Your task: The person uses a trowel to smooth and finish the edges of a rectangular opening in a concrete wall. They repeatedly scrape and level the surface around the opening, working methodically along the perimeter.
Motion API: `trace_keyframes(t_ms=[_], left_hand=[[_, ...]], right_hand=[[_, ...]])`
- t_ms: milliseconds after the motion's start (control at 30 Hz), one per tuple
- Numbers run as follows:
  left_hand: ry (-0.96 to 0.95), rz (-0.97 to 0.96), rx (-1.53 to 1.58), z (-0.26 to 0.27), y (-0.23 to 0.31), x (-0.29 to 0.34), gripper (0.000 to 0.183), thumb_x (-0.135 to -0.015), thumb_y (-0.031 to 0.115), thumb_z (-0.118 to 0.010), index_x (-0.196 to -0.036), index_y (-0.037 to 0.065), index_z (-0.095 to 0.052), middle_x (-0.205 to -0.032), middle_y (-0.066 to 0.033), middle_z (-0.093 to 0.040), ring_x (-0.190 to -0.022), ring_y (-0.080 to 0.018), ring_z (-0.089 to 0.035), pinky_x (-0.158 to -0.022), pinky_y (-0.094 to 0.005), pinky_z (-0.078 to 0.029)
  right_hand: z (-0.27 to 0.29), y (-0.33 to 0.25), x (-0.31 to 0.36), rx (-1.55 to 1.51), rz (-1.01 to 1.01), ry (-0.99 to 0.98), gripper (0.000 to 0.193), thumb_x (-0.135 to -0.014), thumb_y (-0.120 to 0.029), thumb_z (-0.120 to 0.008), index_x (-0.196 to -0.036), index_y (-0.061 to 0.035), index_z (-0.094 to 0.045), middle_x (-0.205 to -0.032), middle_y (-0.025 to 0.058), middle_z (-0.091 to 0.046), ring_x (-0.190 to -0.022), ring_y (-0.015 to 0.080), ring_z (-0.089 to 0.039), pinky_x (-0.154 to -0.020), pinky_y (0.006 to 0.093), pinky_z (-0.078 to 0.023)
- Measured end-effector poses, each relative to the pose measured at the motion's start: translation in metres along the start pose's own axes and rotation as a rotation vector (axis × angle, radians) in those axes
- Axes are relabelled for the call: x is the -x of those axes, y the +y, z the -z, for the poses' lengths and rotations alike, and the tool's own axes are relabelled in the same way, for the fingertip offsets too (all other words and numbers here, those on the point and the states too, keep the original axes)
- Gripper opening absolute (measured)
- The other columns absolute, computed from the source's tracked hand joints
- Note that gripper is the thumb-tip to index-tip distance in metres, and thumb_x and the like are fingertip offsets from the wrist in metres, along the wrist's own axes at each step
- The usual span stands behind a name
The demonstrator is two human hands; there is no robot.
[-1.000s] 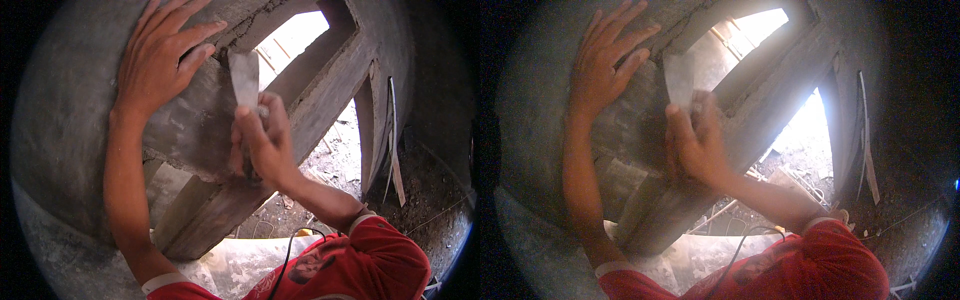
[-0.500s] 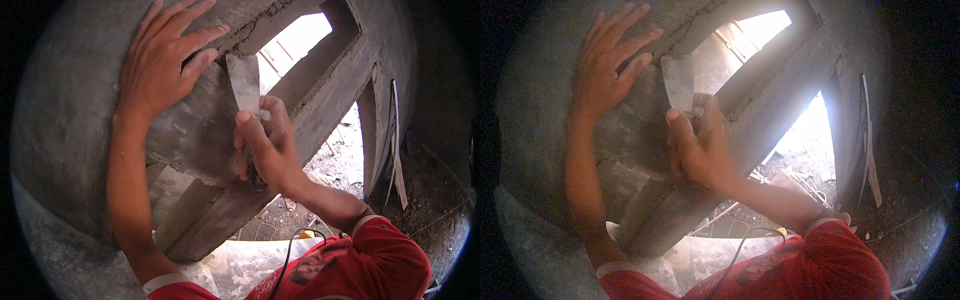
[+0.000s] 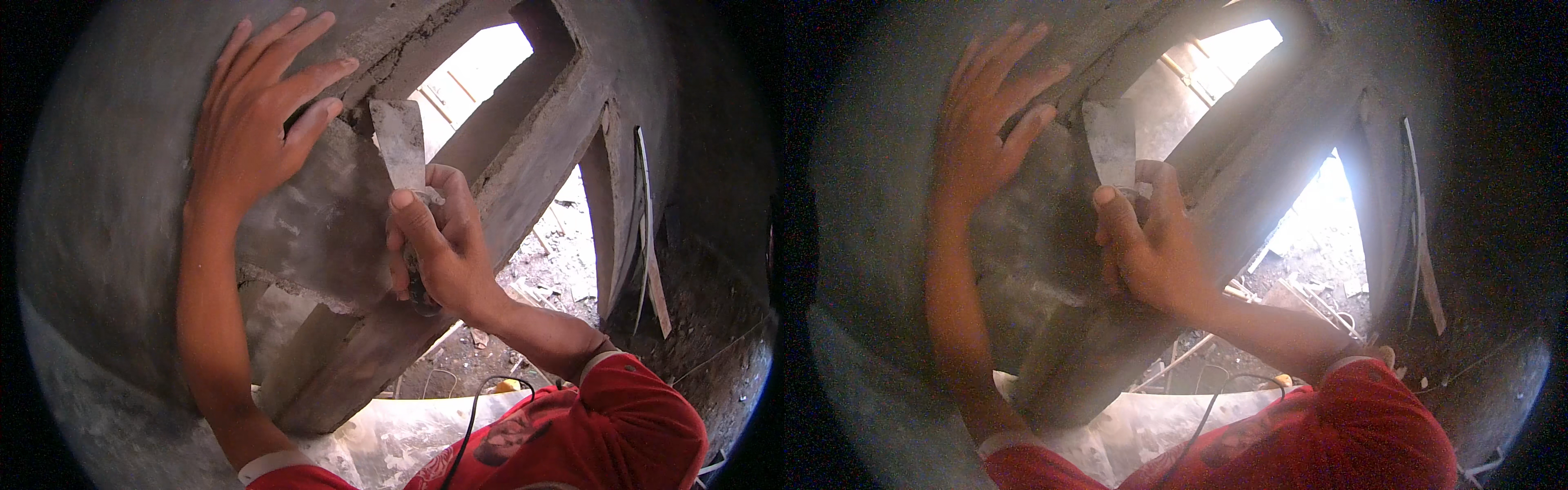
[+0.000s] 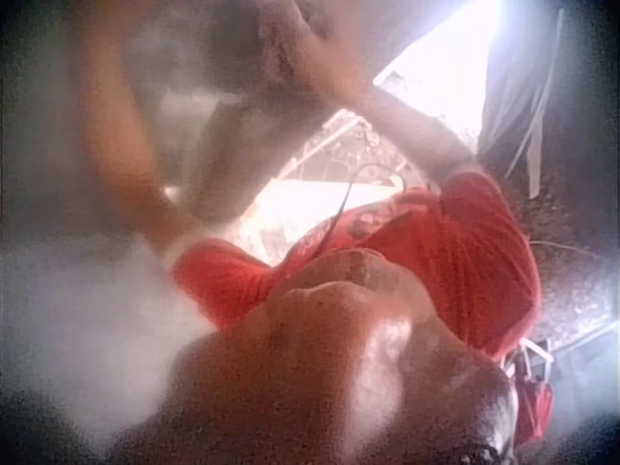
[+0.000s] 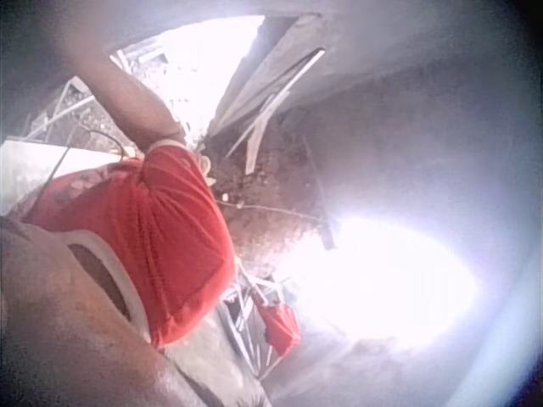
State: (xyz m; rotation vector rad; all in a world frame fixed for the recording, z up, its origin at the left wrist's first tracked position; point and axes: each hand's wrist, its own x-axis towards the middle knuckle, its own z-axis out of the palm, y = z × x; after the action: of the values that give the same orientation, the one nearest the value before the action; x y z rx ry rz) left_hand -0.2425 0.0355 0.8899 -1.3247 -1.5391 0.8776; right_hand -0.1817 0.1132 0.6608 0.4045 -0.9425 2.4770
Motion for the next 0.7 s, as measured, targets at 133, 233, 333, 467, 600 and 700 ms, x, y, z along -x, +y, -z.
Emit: trace_keyframes(t_ms=[133,233,333,467,600,700], left_hand=[[0.04,0.05,0.053,0.001,0.006,-0.001,0.035,-0.09,0.021,-0.077,-0.125,0.024,-0.077,-0.152,-0.0035,-0.059,-0.147,-0.0257,-0.047,-0.128,-0.0516,-0.027],[0.028,0.031,0.038,0.005,0.003,-0.001,0.036,-0.09,0.021,-0.077,-0.126,0.024,-0.077,-0.152,-0.0036,-0.059,-0.147,-0.0258,-0.047,-0.128,-0.0516,-0.027],[0.035,0.037,0.049,0.004,0.004,-0.004,0.036,-0.09,0.021,-0.077,-0.126,0.023,-0.077,-0.152,-0.0033,-0.059,-0.146,-0.0262,-0.047,-0.128,-0.0515,-0.028],[0.024,0.037,0.051,0.007,0.004,0.001,0.036,-0.09,0.021,-0.077,-0.126,0.023,-0.077,-0.152,-0.003,-0.059,-0.146,-0.0266,-0.048,-0.127,-0.0516,-0.028],[0.014,0.039,0.039,0.011,0.003,-0.002,0.036,-0.09,0.021,-0.077,-0.125,0.023,-0.077,-0.152,-0.0027,-0.059,-0.146,-0.0263,-0.048,-0.127,-0.0512,-0.028],[0.014,0.049,0.043,0.009,0.004,-0.002,0.036,-0.089,0.02,-0.077,-0.125,0.022,-0.077,-0.152,-0.0025,-0.059,-0.146,-0.0265,-0.048,-0.127,-0.0514,-0.028]], right_hand=[[0.005,-0.015,-0.012,-0.082,-0.032,0.014,0.041,-0.109,-0.032,-0.058,-0.131,-0.0028,-0.04,-0.078,0.0073,-0.061,-0.059,0.0146,-0.059,-0.054,0.0313,-0.049],[-0.002,-0.005,0.003,-0.084,-0.04,0.002,0.04,-0.109,-0.03,-0.058,-0.131,-0.0021,-0.04,-0.077,0.0072,-0.06,-0.058,0.0149,-0.059,-0.052,0.0312,-0.048],[-0.005,0.013,0.002,-0.111,0.051,-0.016,0.04,-0.109,-0.03,-0.058,-0.13,-0.0013,-0.039,-0.08,0.0078,-0.061,-0.055,0.0152,-0.058,-0.048,0.0318,-0.048],[0.004,-0.018,-0.025,-0.18,-0.011,0.053,0.039,-0.11,-0.032,-0.058,-0.13,-0.0028,-0.041,-0.084,0.0083,-0.062,-0.067,0.0135,-0.061,-0.056,0.0303,-0.048],[0.001,0.003,-0.009,-0.078,0.059,0.027,0.039,-0.11,-0.033,-0.058,-0.13,-0.005,-0.04,-0.081,0.0092,-0.061,-0.058,0.0149,-0.059,-0.049,0.0301,-0.046],[0.003,-0.006,-0.023,-0.13,0.042,0.055,0.041,-0.109,-0.035,-0.058,-0.131,-0.0057,-0.039,-0.081,0.0087,-0.061,-0.056,0.0151,-0.058,-0.048,0.0297,-0.045]])
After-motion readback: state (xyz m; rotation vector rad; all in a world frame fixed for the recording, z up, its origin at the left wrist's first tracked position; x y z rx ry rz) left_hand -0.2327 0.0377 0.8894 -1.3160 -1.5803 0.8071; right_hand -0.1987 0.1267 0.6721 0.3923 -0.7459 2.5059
